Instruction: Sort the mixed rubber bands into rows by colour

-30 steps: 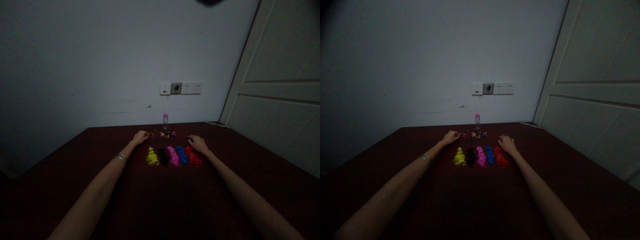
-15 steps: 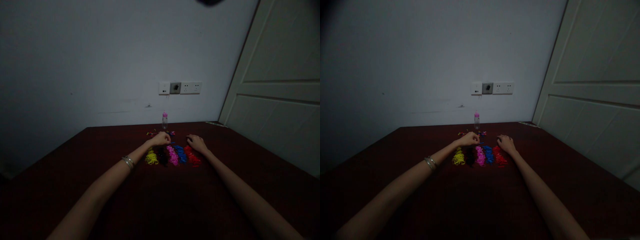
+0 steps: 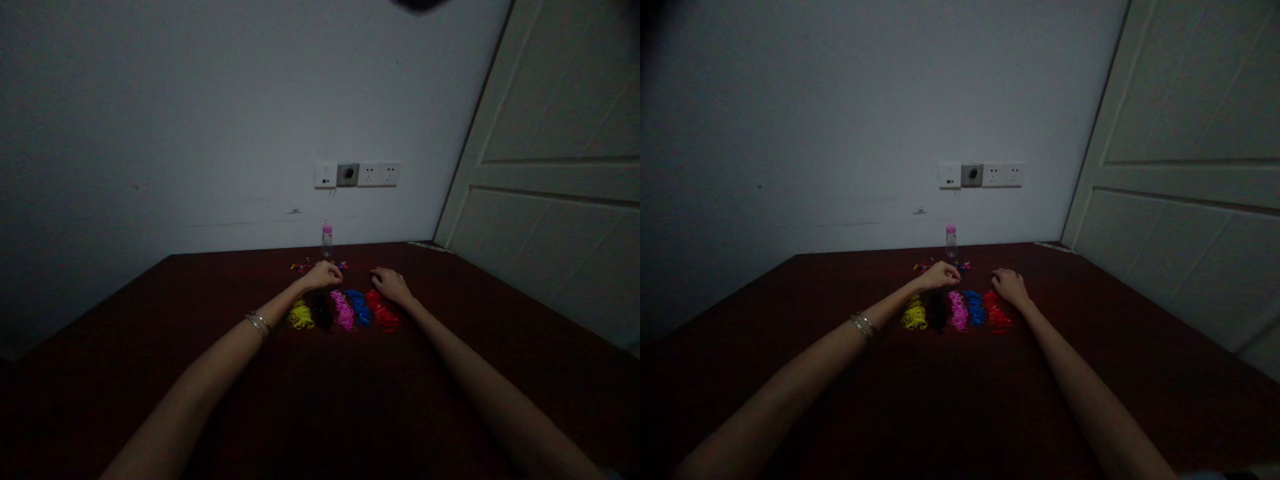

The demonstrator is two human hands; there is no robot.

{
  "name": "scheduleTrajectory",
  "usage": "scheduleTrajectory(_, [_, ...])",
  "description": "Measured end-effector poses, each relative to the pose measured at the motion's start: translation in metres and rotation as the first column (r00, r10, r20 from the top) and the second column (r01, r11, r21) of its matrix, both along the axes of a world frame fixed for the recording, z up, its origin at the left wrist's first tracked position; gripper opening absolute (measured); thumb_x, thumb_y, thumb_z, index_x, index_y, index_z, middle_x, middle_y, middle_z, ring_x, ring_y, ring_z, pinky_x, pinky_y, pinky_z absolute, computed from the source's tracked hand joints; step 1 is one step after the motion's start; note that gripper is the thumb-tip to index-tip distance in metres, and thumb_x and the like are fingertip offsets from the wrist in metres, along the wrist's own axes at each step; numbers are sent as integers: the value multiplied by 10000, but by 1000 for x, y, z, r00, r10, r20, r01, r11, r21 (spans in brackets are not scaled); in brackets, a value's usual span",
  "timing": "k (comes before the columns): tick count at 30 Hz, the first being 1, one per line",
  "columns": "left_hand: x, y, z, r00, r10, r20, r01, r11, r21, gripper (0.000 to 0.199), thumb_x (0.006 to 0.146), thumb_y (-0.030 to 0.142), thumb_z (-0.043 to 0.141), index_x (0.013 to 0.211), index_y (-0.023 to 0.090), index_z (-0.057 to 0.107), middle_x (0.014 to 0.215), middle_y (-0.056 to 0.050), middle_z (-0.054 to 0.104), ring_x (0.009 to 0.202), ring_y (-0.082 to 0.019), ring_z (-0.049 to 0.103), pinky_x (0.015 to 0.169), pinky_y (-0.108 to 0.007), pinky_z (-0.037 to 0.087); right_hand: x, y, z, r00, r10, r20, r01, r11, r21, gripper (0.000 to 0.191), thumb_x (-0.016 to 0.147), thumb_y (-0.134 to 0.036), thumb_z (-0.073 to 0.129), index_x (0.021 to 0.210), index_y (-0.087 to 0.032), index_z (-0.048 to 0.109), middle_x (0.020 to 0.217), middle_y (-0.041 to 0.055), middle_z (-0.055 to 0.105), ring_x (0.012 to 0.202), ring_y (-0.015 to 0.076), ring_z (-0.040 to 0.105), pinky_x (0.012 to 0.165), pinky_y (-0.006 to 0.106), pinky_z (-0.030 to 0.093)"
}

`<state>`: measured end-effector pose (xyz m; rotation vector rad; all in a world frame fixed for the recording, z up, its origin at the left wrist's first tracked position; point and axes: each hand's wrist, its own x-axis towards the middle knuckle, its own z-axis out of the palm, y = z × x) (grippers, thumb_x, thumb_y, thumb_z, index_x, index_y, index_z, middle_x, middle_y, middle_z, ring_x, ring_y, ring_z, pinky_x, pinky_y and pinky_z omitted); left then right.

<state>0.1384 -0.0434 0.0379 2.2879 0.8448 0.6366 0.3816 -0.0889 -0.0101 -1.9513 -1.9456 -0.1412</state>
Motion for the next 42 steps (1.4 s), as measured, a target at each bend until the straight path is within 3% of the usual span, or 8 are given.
scheduleTrajectory(3, [-26, 11, -6, 964, 197, 178, -180, 978, -107, 270, 655, 353, 647, 707, 92, 695, 482, 22, 509, 461, -70, 386, 463, -198, 270, 1, 0, 0, 1000, 3, 2, -3, 1000, -5, 405, 854, -317, 372, 1175, -205, 593, 1286, 80, 543, 1178, 221, 478, 978, 382, 347])
scheduleTrajectory(7, [-67, 24, -20, 795, 486, 365, -440, 874, -205, 383, 667, 477, 629, 597, 102, 660, 409, 36, 418, 435, -67, 333, 444, -207, 223, 2, 1, 0, 1000, 3, 6, -3, 1000, -19, 406, 855, -326, 375, 1177, -207, 590, 1291, 83, 538, 1174, 228, 480, 976, 397, 345])
scheduleTrajectory(11, [-93, 31, -31, 636, 615, 465, -548, 785, -288, 429, 640, 541, 639, 560, 120, 640, 363, 41, 371, 421, -80, 340, 435, -216, 206, 4, 3, 0, 1000, 4, 4, -4, 1000, -28, 400, 852, -320, 382, 1181, -217, 585, 1292, 75, 538, 1183, 226, 471, 970, 396, 346])
scheduleTrajectory(15, [-96, 34, -35, 574, 647, 502, -567, 756, -328, 427, 638, 547, 643, 581, 123, 644, 355, 42, 372, 409, -82, 338, 428, -217, 199, 5, 3, -1, 1000, 2, 3, -2, 1000, -26, 403, 853, -318, 378, 1183, -212, 584, 1288, 76, 541, 1186, 227, 467, 969, 395, 349])
scheduleTrajectory(24, [-94, 30, -36, 573, 643, 509, -559, 760, -331, 430, 653, 540, 635, 581, 117, 657, 359, 33, 388, 407, -85, 352, 431, -218, 197, 2, 6, 7, 999, 8, 35, -6, 998, -59, 389, 871, -336, 384, 1203, -252, 570, 1312, 87, 504, 1171, 271, 447, 897, 458, 392])
scheduleTrajectory(32, [-95, 29, -37, 583, 624, 521, -543, 776, -322, 447, 654, 554, 624, 607, 111, 668, 365, 33, 393, 406, -81, 341, 429, -219, 193, -44, 22, 27, 977, 190, 98, -185, 981, -65, 309, 875, -330, 441, 1116, -282, 628, 1282, 54, 507, 1147, 240, 423, 906, 374, 387])
scheduleTrajectory(42, [-95, 27, -38, 571, 613, 547, -499, 787, -361, 451, 653, 556, 620, 617, 108, 643, 381, 54, 352, 384, -57, 287, 414, -211, 166, -72, 31, 36, 952, 135, 276, -116, 990, -85, 311, 885, -294, 426, 1120, -233, 621, 1210, 103, 545, 1093, 263, 446, 844, 359, 404])
